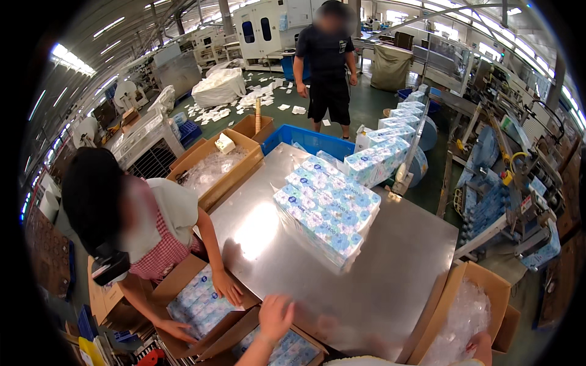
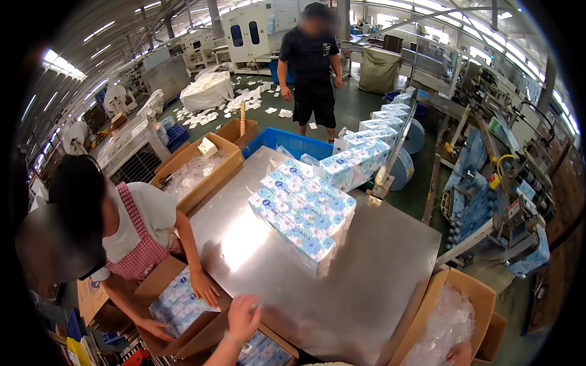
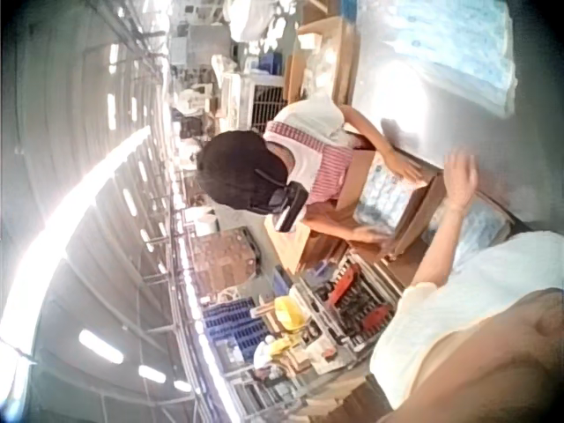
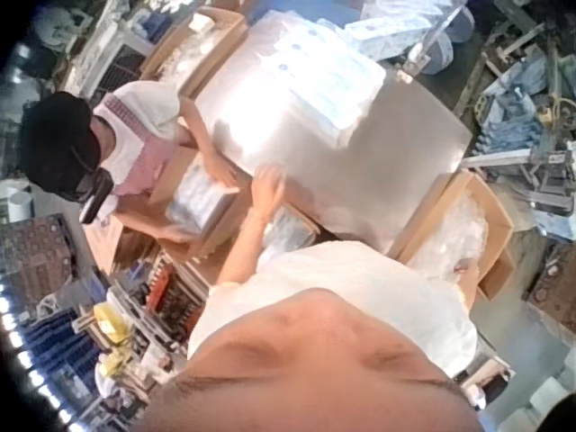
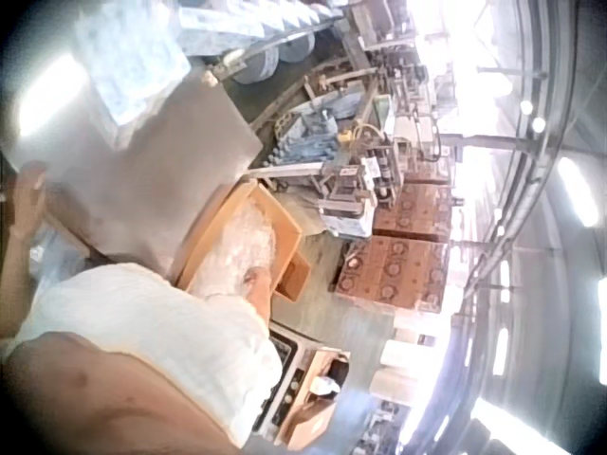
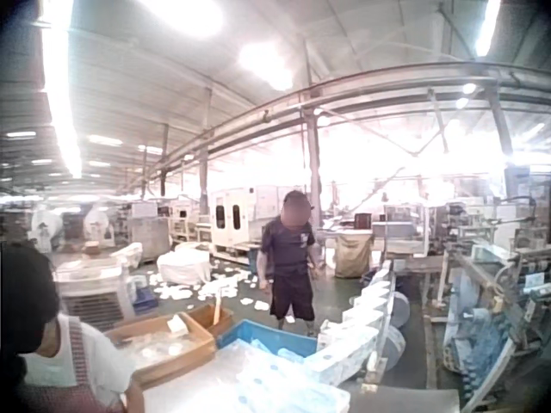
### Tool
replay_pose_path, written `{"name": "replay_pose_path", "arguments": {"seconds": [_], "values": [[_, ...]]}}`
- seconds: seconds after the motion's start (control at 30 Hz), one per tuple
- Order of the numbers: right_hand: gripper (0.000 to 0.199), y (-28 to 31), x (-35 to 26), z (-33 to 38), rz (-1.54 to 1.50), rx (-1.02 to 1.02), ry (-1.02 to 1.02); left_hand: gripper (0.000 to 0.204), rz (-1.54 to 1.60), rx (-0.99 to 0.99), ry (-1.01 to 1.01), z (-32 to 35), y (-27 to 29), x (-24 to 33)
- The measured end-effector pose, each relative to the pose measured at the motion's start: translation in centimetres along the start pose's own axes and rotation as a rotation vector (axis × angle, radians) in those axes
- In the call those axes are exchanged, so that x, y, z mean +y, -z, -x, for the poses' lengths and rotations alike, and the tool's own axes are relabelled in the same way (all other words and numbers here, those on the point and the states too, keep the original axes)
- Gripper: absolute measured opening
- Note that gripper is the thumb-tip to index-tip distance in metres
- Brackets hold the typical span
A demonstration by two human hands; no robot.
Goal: The person places packs of tissues into cardboard boxes on a conveyor belt and workstation, then slides a box into a taping machine.
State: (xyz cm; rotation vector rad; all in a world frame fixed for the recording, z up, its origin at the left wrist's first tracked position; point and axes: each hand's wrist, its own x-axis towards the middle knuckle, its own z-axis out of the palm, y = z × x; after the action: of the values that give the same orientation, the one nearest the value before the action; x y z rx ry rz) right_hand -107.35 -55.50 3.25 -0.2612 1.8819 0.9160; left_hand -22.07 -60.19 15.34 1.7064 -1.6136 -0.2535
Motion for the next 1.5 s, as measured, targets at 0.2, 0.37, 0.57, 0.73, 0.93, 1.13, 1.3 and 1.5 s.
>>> {"name": "replay_pose_path", "arguments": {"seconds": [0.2, 0.37, 0.57, 0.73, 0.93, 1.13, 1.3, 1.5], "values": [[0.017, -2.5, -11.9, 13.8, -0.164, 1.393, 0.619, 0.072, -0.554, -0.309, -0.318, -19.7, -8.3, -4.9], [0.015, -4.5, -29.8, 31.4, -0.207, 1.406, 1.482, 0.092, -0.634, -0.616, -0.433, -23.9, -9.9, -2.7], [0.050, -14.6, -51.2, 48.9, 0.062, 1.122, 2.166, 0.072, -0.579, -0.562, -0.643, -17.8, -6.7, -3.7], [0.086, -21.2, -58.6, 50.1, 0.393, 1.375, 1.951, 0.059, -0.516, -0.483, -0.589, -13.6, -0.8, -4.9], [0.093, -22.6, -52.6, 47.7, 0.383, 1.246, 1.738, 0.083, -0.016, -0.066, -0.184, -3.8, 15.4, 3.2], [0.114, -23.5, -37.7, 41.7, 0.650, 1.050, 1.234, 0.092, 0.744, 0.203, 0.595, 9.5, 21.8, 8.4], [0.121, -26.5, -31.9, 38.9, 0.674, 1.318, 1.387, 0.081, 0.187, 0.201, 0.581, 18.9, 21.9, 8.2], [0.098, -29.1, -30.6, 45.1, 0.736, 1.244, 1.759, 0.094, -0.465, -0.580, 0.469, 22.1, 7.9, -2.1]]}}
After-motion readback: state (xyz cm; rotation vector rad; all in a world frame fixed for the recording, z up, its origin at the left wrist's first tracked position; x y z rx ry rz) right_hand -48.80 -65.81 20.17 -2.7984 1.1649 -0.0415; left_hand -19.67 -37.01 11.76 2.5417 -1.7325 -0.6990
